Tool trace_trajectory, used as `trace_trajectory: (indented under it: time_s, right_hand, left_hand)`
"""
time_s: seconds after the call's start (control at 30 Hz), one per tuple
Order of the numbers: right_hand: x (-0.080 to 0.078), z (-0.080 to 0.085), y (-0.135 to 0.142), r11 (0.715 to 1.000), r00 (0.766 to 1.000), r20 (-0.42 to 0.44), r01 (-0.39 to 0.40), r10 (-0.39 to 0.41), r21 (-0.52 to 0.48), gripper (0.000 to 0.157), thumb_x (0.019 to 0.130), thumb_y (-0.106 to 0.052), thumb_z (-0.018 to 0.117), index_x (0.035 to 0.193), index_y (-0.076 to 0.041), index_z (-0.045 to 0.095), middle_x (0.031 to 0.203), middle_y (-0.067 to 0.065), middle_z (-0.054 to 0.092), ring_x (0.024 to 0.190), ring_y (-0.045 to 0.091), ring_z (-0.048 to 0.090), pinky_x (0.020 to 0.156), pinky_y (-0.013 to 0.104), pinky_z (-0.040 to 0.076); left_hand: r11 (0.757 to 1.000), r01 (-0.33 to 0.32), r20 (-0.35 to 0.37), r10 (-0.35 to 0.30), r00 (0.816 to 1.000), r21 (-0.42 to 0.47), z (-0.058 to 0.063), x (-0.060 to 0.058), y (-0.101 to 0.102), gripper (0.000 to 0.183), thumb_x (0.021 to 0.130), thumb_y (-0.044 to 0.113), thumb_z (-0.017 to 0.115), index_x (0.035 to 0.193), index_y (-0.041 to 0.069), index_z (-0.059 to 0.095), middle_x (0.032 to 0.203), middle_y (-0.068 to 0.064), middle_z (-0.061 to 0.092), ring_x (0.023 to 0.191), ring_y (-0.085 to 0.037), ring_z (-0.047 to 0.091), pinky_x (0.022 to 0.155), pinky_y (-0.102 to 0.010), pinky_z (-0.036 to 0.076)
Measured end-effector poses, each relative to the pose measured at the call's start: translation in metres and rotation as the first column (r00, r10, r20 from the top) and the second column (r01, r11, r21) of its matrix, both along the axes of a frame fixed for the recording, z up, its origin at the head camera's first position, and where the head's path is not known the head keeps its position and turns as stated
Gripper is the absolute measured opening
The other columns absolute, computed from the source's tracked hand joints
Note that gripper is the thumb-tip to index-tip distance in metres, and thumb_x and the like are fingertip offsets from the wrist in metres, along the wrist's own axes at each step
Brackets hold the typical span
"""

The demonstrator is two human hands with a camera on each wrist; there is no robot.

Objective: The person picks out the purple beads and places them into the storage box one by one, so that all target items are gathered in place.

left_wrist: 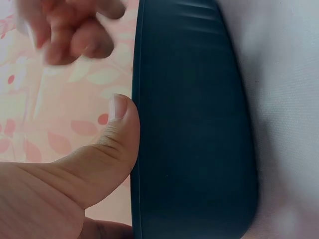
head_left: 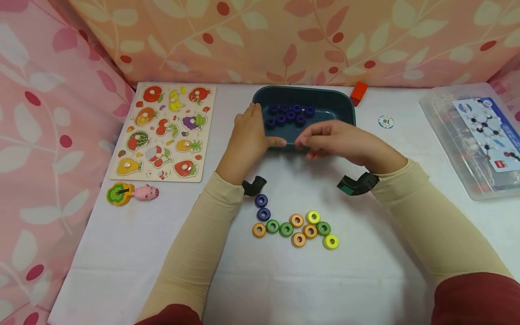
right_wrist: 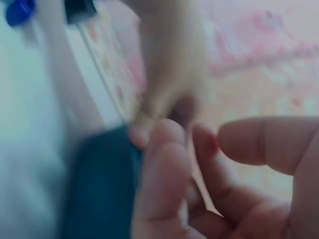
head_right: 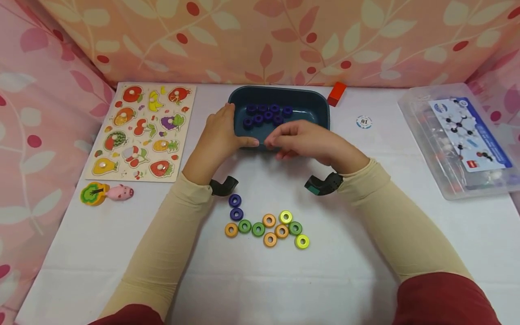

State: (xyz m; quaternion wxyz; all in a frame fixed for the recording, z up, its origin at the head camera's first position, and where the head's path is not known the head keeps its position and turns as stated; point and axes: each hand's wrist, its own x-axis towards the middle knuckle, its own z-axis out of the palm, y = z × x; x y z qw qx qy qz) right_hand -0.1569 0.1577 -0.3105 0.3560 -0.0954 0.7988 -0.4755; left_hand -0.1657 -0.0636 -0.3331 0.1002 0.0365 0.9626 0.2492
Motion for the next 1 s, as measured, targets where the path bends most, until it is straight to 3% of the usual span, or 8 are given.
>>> trace_trajectory:
  time_s: [0.1,0.2,0.33,0.57,0.7,0.87,1.0]
  right_hand:
    - [0.015,-0.017,-0.014,0.991,0.989,0.076,-0.126,0.129,-0.038,0.032,0.105,-0.022,0.052,0.128,-0.003,0.064,0.133,0.015,0.063,0.099,0.022,0.069,0.089,0.029,0.055]
    - [0.027,-0.039,-0.032,0.976,0.959,0.195,-0.183,0.204,-0.120,0.034,0.104,-0.016,0.050,0.133,-0.001,0.060,0.129,0.017,0.065,0.098,0.020,0.070,0.088,0.030,0.056]
    - [0.039,-0.058,-0.050,0.965,0.909,0.350,-0.160,0.225,-0.206,0.036,0.104,-0.011,0.048,0.138,0.002,0.054,0.117,0.018,0.071,0.097,0.017,0.072,0.087,0.030,0.057]
    - [0.044,-0.067,-0.060,0.955,0.875,0.431,-0.104,0.220,-0.278,0.036,0.104,-0.007,0.044,0.137,0.004,0.050,0.117,0.015,0.070,0.098,0.016,0.073,0.088,0.032,0.058]
    - [0.045,-0.067,-0.061,0.955,0.870,0.439,-0.106,0.224,-0.277,0.035,0.103,-0.005,0.045,0.136,0.006,0.051,0.116,0.016,0.071,0.098,0.014,0.072,0.088,0.030,0.057]
    - [0.044,-0.065,-0.054,0.964,0.895,0.399,-0.107,0.200,-0.243,0.036,0.101,-0.007,0.050,0.136,0.004,0.055,0.117,0.015,0.070,0.098,0.015,0.071,0.090,0.031,0.057]
    - [0.040,-0.055,-0.040,0.965,0.911,0.347,-0.158,0.225,-0.210,0.038,0.102,-0.011,0.052,0.137,0.002,0.057,0.123,0.014,0.068,0.100,0.017,0.069,0.093,0.032,0.055]
  left_hand:
    - [1.000,0.005,-0.002,-0.005,1.000,-0.006,0.000,-0.001,-0.001,0.116,0.075,0.053,0.083,0.158,-0.001,0.021,0.166,-0.016,0.022,0.141,-0.038,0.034,0.120,-0.041,0.029]
    - [1.000,0.013,-0.004,-0.013,1.000,-0.019,-0.001,-0.002,-0.001,0.116,0.075,0.053,0.084,0.157,-0.002,0.022,0.166,-0.017,0.023,0.144,-0.037,0.032,0.120,-0.041,0.027]
    - [0.999,0.027,0.003,-0.027,1.000,-0.021,-0.002,-0.004,-0.001,0.117,0.075,0.053,0.083,0.157,-0.002,0.021,0.166,-0.016,0.022,0.149,-0.034,0.027,0.121,-0.041,0.023]
    - [0.999,0.028,0.013,-0.027,1.000,-0.023,0.000,-0.005,0.001,0.117,0.076,0.053,0.083,0.158,-0.002,0.020,0.166,-0.016,0.021,0.151,-0.032,0.024,0.122,-0.040,0.022]
    - [0.999,0.025,0.015,-0.025,1.000,-0.026,0.001,-0.004,0.001,0.116,0.076,0.053,0.083,0.158,-0.002,0.020,0.167,-0.015,0.021,0.149,-0.033,0.026,0.121,-0.040,0.023]
    - [0.999,0.020,0.016,-0.020,1.000,-0.034,0.001,-0.004,0.000,0.117,0.076,0.054,0.082,0.158,-0.001,0.020,0.167,-0.015,0.021,0.148,-0.034,0.028,0.121,-0.040,0.024]
    - [0.999,0.026,0.011,-0.026,1.000,-0.028,0.001,-0.005,0.000,0.116,0.076,0.052,0.083,0.158,-0.002,0.021,0.166,-0.016,0.022,0.150,-0.033,0.025,0.122,-0.040,0.022]
